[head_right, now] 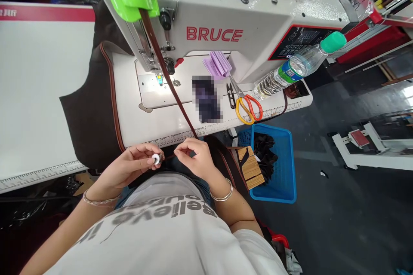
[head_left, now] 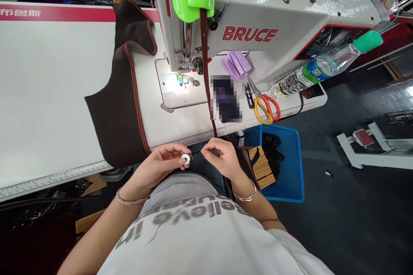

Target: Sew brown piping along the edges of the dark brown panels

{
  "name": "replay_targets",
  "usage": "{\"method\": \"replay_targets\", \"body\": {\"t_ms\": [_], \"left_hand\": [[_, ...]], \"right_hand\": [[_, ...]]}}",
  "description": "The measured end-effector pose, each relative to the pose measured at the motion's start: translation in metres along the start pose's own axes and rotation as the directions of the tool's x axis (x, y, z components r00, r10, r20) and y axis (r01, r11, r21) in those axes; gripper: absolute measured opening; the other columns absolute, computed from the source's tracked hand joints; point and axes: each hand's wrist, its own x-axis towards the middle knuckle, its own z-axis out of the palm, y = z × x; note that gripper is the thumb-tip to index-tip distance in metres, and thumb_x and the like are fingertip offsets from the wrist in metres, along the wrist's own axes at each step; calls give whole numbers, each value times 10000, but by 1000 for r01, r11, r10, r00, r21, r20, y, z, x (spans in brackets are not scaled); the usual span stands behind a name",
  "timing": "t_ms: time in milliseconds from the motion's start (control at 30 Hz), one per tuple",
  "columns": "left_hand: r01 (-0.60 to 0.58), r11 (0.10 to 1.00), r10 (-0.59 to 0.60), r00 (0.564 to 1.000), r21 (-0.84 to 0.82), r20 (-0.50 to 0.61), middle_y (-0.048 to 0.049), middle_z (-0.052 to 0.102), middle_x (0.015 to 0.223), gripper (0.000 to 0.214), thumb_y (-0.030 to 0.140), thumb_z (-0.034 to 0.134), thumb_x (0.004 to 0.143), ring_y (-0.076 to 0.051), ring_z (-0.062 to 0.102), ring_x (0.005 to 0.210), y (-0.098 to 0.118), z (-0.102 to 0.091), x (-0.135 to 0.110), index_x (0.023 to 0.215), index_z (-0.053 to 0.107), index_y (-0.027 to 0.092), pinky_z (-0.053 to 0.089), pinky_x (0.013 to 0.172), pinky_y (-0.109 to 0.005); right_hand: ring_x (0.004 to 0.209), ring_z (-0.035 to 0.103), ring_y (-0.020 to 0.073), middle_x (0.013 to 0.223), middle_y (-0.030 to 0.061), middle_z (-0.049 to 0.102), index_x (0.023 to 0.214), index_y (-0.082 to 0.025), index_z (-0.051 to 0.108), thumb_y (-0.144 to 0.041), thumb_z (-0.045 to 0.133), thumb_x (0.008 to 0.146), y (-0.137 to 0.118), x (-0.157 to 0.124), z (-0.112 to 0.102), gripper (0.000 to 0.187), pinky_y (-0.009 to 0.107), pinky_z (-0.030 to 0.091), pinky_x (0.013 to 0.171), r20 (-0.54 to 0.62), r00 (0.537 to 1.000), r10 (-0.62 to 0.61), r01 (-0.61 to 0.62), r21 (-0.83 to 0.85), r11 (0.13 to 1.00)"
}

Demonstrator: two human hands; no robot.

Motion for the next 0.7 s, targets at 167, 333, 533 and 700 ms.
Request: {"method": "replay_targets", "body": {"t_ms": [167, 333, 533, 700], "left_hand": [[-1, 1000, 1, 1000, -10, -27, -32, 702, 779, 180, 199, 803, 725, -86, 634, 667, -1, -4, -2, 897, 755, 172, 525, 636, -161], [4, 1000, -4, 1000, -8, -27, -32, 696, 770, 178, 195, 799, 728, -84, 629, 661, -3, -8, -3, 897, 751, 171, 522, 638, -160], [26, 1000, -27, 999, -2, -35, -30, 694, 766, 170, 196, 795, 734, -84, 634, 668, -4, -10, -4, 896, 748, 174, 520, 642, -155], [39, 999, -39, 997, 6, -69, -28, 683, 763, 178, 208, 800, 728, -95, 638, 667, -3, -10, -5, 893, 745, 170, 528, 644, -171]], "right_hand": [[617, 533, 120, 673, 14, 613, 732, -176, 675, -254, 623, 877, 2, 0, -4, 173, 245, 431, 561, -11, 1000, 0, 0, -37, 999], [570, 485, 108, 649, 2, 586, 729, -174, 678, -244, 627, 878, 3, -1, -5, 173, 243, 383, 522, -24, 1000, 8, -9, -54, 999], [558, 466, 106, 646, 0, 582, 726, -175, 681, -248, 637, 874, 5, -1, -5, 171, 249, 354, 513, -42, 999, 24, -26, -46, 999], [568, 468, 105, 663, 0, 582, 754, -179, 699, -255, 647, 869, 9, -1, -5, 147, 249, 357, 524, -27, 996, 80, -80, -16, 997]]}}
